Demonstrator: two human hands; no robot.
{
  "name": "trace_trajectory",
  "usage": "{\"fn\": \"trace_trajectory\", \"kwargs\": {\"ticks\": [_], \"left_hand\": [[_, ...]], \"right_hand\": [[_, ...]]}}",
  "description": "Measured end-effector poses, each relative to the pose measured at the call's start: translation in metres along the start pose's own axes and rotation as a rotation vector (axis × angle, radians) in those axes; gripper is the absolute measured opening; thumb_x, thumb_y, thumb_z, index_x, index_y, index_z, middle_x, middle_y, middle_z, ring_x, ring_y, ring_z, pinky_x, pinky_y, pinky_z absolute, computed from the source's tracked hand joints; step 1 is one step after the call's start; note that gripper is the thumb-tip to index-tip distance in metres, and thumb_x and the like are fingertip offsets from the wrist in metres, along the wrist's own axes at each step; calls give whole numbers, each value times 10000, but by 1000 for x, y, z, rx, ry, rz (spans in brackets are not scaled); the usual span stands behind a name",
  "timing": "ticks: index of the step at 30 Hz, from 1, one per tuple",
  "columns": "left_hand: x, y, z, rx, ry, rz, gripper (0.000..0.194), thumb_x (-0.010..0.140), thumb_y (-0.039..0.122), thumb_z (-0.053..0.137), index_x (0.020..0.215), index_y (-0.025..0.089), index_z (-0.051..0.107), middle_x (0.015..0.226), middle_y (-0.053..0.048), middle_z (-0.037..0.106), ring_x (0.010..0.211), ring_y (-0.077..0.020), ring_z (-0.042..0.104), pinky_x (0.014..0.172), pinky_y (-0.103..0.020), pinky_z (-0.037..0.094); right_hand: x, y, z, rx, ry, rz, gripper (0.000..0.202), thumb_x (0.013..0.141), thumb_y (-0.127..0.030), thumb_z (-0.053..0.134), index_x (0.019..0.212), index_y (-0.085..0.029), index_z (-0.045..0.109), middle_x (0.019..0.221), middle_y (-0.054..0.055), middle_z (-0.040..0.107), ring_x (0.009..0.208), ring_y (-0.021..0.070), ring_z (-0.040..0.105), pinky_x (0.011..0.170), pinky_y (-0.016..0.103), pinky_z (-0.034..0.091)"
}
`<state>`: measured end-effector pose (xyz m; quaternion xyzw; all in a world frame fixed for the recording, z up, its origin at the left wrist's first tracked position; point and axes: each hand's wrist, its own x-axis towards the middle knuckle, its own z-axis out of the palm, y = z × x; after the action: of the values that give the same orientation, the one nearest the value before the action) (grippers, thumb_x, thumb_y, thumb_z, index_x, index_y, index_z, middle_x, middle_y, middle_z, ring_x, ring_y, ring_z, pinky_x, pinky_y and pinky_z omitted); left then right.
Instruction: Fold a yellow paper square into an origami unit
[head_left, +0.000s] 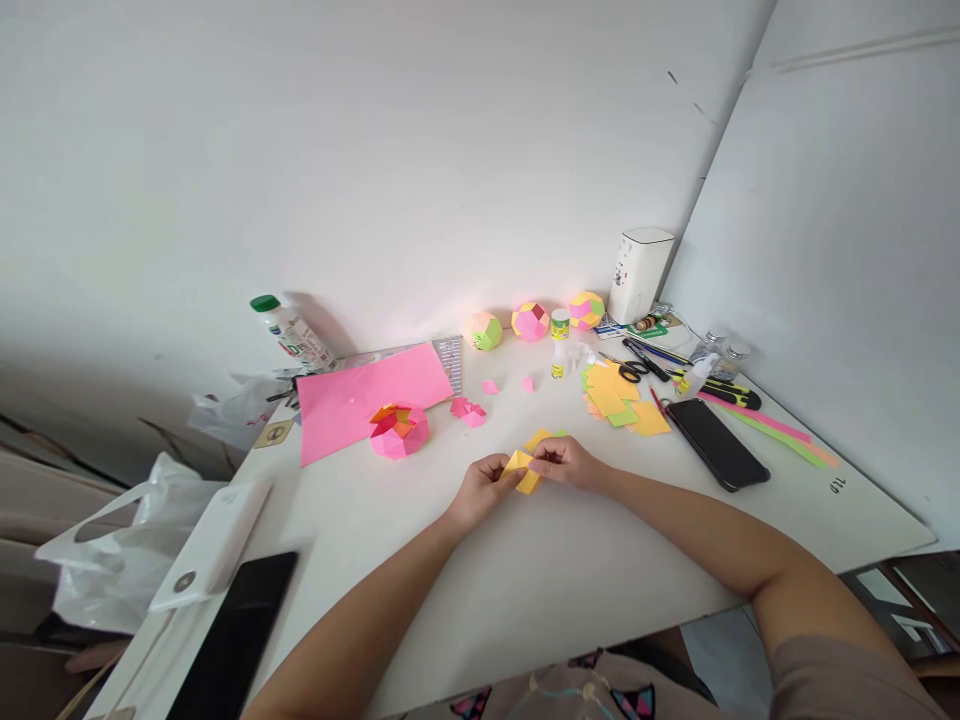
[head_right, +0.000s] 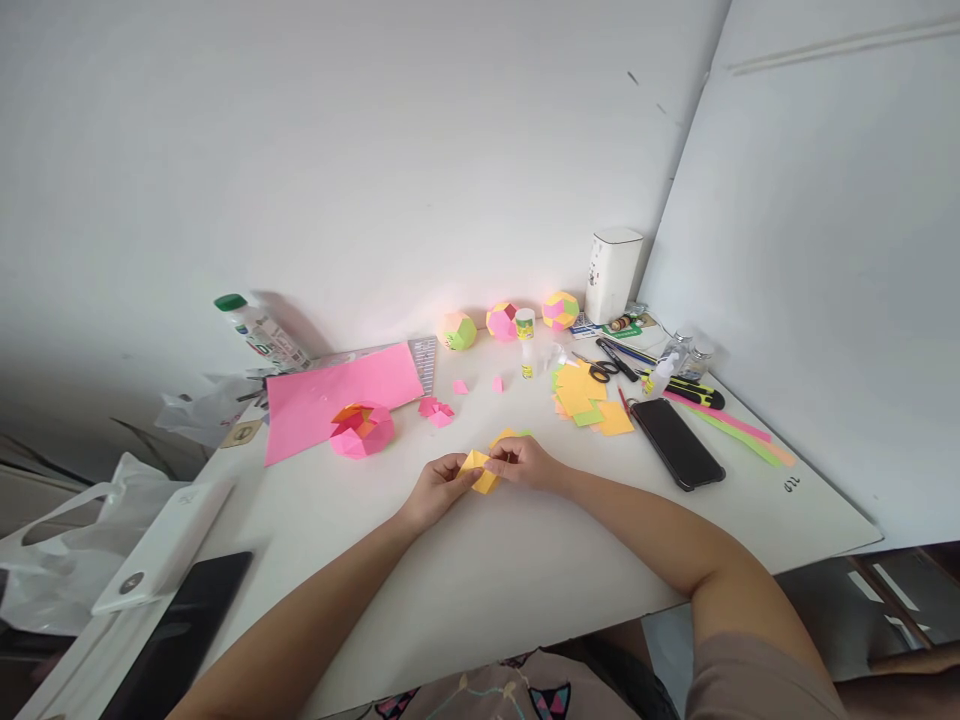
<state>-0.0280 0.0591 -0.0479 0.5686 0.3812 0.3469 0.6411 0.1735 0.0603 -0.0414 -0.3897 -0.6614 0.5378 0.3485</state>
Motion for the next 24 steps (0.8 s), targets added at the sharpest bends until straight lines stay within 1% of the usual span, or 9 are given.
{"fn": "trace_trajectory", "kwargs": {"ticks": [5, 10, 15, 19, 24], "left_hand": [[-1, 3, 0, 14, -33, 4, 305, 731, 444, 712, 798, 153, 650, 710, -6, 607, 660, -128, 532, 620, -255, 414], [-1, 9, 0, 49, -66, -6, 298, 721, 430, 720, 737, 143, 640, 651, 12, 558, 613, -108, 477, 588, -242, 375], [-3, 14, 1, 76, -94, -26, 294, 679, 406, 755, 790, 147, 672, 701, 2, 587, 660, -126, 496, 624, -251, 389], [-3, 13, 1, 81, -62, -37, 307, 716, 438, 715, 817, 151, 674, 710, -4, 605, 652, -131, 511, 628, -257, 396], [-2, 9, 1, 63, -21, -26, 341, 730, 467, 697, 837, 144, 677, 697, -6, 613, 629, -128, 516, 607, -255, 400]], "right_hand": [[0, -1, -1, -49, -27, -11, 294, 810, -426, 612, 716, -151, 571, 610, -43, 451, 545, 81, 364, 510, 230, 287], [1, 1, -1, -70, -35, -5, 306, 811, -437, 608, 726, -143, 590, 596, -43, 444, 543, 84, 365, 511, 232, 288], [1, 0, -1, -53, -23, -7, 332, 816, -468, 595, 743, -144, 591, 629, -31, 476, 563, 87, 386, 525, 233, 310], [0, -2, -1, -44, -34, 10, 339, 805, -482, 609, 756, -147, 597, 639, -30, 485, 560, 87, 389, 525, 234, 315], [0, -3, -2, -52, -24, -4, 362, 795, -502, 607, 715, -151, 564, 624, -38, 454, 551, 83, 370, 511, 229, 304]]}}
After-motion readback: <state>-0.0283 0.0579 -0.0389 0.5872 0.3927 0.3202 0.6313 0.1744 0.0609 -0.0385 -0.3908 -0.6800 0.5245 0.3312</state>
